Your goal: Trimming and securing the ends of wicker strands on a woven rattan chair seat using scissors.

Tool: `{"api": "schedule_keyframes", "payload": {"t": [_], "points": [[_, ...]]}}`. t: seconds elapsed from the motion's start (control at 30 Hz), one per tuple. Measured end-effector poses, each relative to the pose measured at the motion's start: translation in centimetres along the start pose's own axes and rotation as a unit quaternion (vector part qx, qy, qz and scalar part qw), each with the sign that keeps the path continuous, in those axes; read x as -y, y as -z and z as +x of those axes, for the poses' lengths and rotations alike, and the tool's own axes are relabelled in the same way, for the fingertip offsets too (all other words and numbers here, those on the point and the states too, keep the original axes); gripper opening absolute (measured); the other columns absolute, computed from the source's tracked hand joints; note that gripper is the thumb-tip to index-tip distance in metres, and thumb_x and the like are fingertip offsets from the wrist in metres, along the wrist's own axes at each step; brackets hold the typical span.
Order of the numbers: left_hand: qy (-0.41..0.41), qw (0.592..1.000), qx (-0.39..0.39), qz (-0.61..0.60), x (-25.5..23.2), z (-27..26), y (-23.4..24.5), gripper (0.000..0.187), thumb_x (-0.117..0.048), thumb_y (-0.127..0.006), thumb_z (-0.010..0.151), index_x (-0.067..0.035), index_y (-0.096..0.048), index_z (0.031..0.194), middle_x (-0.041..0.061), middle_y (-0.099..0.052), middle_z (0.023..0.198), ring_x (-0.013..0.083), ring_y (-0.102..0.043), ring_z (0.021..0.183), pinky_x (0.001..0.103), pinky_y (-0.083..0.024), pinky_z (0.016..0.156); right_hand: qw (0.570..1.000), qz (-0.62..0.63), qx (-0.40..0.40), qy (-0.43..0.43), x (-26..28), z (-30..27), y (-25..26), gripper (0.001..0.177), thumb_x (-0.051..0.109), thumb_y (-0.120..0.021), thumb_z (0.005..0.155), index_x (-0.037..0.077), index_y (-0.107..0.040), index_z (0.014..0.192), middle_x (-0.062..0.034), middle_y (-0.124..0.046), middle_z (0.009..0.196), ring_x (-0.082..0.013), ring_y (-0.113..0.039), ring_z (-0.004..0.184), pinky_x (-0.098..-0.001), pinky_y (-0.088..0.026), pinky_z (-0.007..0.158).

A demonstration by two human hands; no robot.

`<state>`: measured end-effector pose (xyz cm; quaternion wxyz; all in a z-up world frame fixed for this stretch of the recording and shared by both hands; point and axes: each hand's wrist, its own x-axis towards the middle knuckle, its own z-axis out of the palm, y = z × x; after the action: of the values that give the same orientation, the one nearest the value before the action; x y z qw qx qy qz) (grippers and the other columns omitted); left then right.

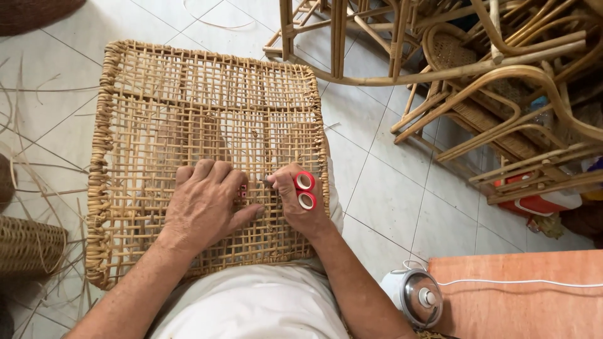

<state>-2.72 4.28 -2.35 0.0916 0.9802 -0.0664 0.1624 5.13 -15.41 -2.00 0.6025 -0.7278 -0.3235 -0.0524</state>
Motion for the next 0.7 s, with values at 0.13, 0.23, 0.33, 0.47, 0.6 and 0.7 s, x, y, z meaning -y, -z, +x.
{"api": "schedule_keyframes", "payload": {"t": [0.13,0.23,0.33,0.47,0.6,0.7], "points": [[0.005,1.0,0.009,-0.006,0.0,0.0,0.1,0.056,-0.078,-0.059,0.087,-0.025,-0.064,0.107,0.002,-0.058,0.102,0.0254,-0.057,0.115,0.044,-0.038,0.095,1.0,-0.007,-0.003,0.001,0.1,0.0,0.0,0.031,0.019,-0.059,0.106,0.009,-0.065,0.077,-0.0129,-0.076,0.087,-0.0292,-0.073,0.086,-0.0383,-0.055,0.085],[0.004,1.0,0.004,-0.011,-0.1,-0.3,0.0,0.058,-0.08,-0.058,0.087,-0.026,-0.064,0.106,0.001,-0.058,0.101,0.0255,-0.057,0.115,0.044,-0.038,0.095,1.0,-0.007,-0.006,0.002,-0.1,-0.4,0.1,0.03,0.019,-0.06,0.106,0.009,-0.066,0.078,-0.013,-0.076,0.087,-0.0281,-0.073,0.086,-0.0382,-0.056,0.084],[-0.007,1.0,-0.02,-0.001,0.2,-0.3,-0.5,0.058,-0.081,-0.059,0.086,-0.026,-0.063,0.106,0.002,-0.058,0.101,0.0254,-0.058,0.115,0.044,-0.039,0.095,0.998,0.052,-0.025,0.005,-1.0,-0.3,0.1,0.031,0.017,-0.058,0.107,0.008,-0.069,0.079,-0.0095,-0.074,0.082,-0.0173,-0.069,0.081,-0.032,-0.056,0.082],[0.013,0.999,0.045,-0.026,0.8,-0.9,0.5,0.066,-0.084,-0.054,0.087,-0.03,-0.062,0.124,0.002,-0.06,0.111,0.0255,-0.057,0.123,0.045,-0.038,0.1,0.992,0.086,-0.091,0.011,-0.3,0.1,1.3,0.039,0.021,-0.049,0.112,0.01,-0.063,0.077,-0.0127,-0.074,0.084,-0.0254,-0.072,0.084,-0.0351,-0.056,0.083],[0.041,0.998,0.051,0.002,1.7,-1.6,2.4,0.065,-0.078,-0.064,0.083,-0.03,-0.062,0.126,0.004,-0.062,0.118,0.0301,-0.056,0.129,0.047,-0.038,0.105,0.993,0.062,-0.098,0.003,0.4,-0.3,0.8,0.038,0.02,-0.05,0.111,0.008,-0.062,0.077,-0.0117,-0.074,0.083,-0.0233,-0.073,0.083,-0.0337,-0.056,0.082],[0.061,0.998,0.019,0.012,2.9,-2.7,2.3,0.064,-0.078,-0.065,0.08,-0.03,-0.064,0.122,0.003,-0.063,0.118,0.0299,-0.057,0.129,0.046,-0.039,0.106,0.997,0.026,-0.074,-0.005,1.1,-0.3,0.1,0.034,0.018,-0.056,0.108,0.009,-0.065,0.077,-0.0101,-0.075,0.082,-0.0217,-0.073,0.081,-0.0331,-0.056,0.082]]}}
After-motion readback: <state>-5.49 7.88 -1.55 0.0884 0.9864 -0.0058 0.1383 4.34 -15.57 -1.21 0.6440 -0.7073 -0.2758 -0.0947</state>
